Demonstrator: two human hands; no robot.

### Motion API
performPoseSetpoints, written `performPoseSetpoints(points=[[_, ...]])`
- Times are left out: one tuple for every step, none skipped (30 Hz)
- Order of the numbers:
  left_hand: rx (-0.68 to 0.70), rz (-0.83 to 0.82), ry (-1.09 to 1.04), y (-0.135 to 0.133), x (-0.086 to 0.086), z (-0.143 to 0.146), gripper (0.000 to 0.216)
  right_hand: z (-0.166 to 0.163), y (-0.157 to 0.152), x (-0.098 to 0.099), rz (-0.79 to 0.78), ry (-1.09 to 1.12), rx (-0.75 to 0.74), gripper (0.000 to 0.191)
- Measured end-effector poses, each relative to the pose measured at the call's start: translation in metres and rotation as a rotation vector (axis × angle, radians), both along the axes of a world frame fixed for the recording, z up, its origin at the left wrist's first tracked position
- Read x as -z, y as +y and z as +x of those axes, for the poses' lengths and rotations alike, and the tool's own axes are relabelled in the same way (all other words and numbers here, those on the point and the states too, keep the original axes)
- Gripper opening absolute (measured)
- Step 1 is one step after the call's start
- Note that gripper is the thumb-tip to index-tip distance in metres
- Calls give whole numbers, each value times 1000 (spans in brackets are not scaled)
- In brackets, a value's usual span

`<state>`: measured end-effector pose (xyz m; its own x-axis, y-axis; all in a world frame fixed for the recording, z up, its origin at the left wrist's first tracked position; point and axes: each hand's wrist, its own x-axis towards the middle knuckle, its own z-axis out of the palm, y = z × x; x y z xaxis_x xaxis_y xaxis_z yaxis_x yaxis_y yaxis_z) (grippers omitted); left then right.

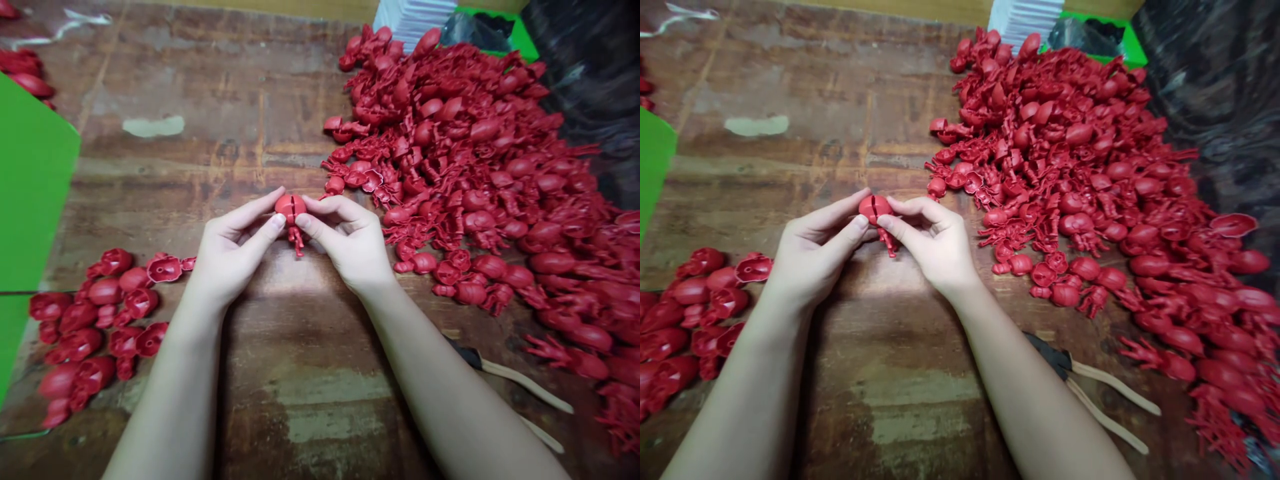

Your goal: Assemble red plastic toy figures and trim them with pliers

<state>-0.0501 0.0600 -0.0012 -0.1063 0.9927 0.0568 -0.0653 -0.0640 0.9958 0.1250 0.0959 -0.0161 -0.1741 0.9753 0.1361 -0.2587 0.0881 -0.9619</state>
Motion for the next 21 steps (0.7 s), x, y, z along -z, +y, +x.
performPoseSetpoints(points=[[-5, 10, 22, 0, 0, 0, 45, 0, 0, 0, 6, -7, 1, 38], [-15, 21, 32, 0, 0, 1, 46, -1, -1, -1, 19, -12, 0, 39], [-28, 35, 33, 0, 0, 1, 47, -2, -1, -2, 36, -15, -3, 39], [-44, 54, 33, -1, -1, 3, 47, -2, -2, -3, 54, -18, -8, 40], [-60, 84, 40, -1, -1, 4, 45, -3, -3, -5, 68, -25, -13, 42], [-73, 121, 59, -2, -1, 6, 43, -4, -4, -6, 75, -38, -16, 45], [-81, 159, 88, -2, -2, 8, 40, -4, -5, -8, 74, -53, -15, 48], [-91, 194, 119, -2, -1, 10, 37, -4, -6, -9, 66, -64, -11, 50], [-108, 223, 145, -2, -1, 11, 36, -5, -7, -10, 58, -70, -6, 52], [-128, 242, 162, -2, -1, 13, 36, -5, -8, -10, 54, -67, -1, 51], [-149, 251, 172, -2, 0, 14, 39, -5, -9, -10, 53, -57, 1, 49], [-163, 251, 182, -1, 1, 16, 44, -5, -9, -10, 53, -39, 5, 45], [-165, 245, 191, -1, 1, 17, 51, -5, -9, -10, 53, -16, 12, 41], [-152, 229, 199, 0, 1, 18, 57, -5, -9, -9, 52, 8, 20, 36], [-125, 203, 201, 0, 1, 18, 60, -6, -9, -8, 51, 33, 28, 33], [-91, 174, 198, 0, 1, 19, 58, -5, -8, -7, 49, 53, 37, 32], [-56, 147, 192, -1, 1, 19, 53, -5, -8, -6, 46, 61, 44, 33], [-25, 123, 187, -2, 0, 19, 45, -5, -7, -5, 45, 56, 51, 35], [-2, 107, 189, -3, -1, 19, 39, -4, -7, -4, 46, 37, 58, 37], [14, 100, 202, -4, -1, 19, 33, -3, -7, -4, 57, 12, 76, 37], [21, 105, 230, -5, -2, 19, 29, -2, -7, -3, 76, -17, 107, 37]])
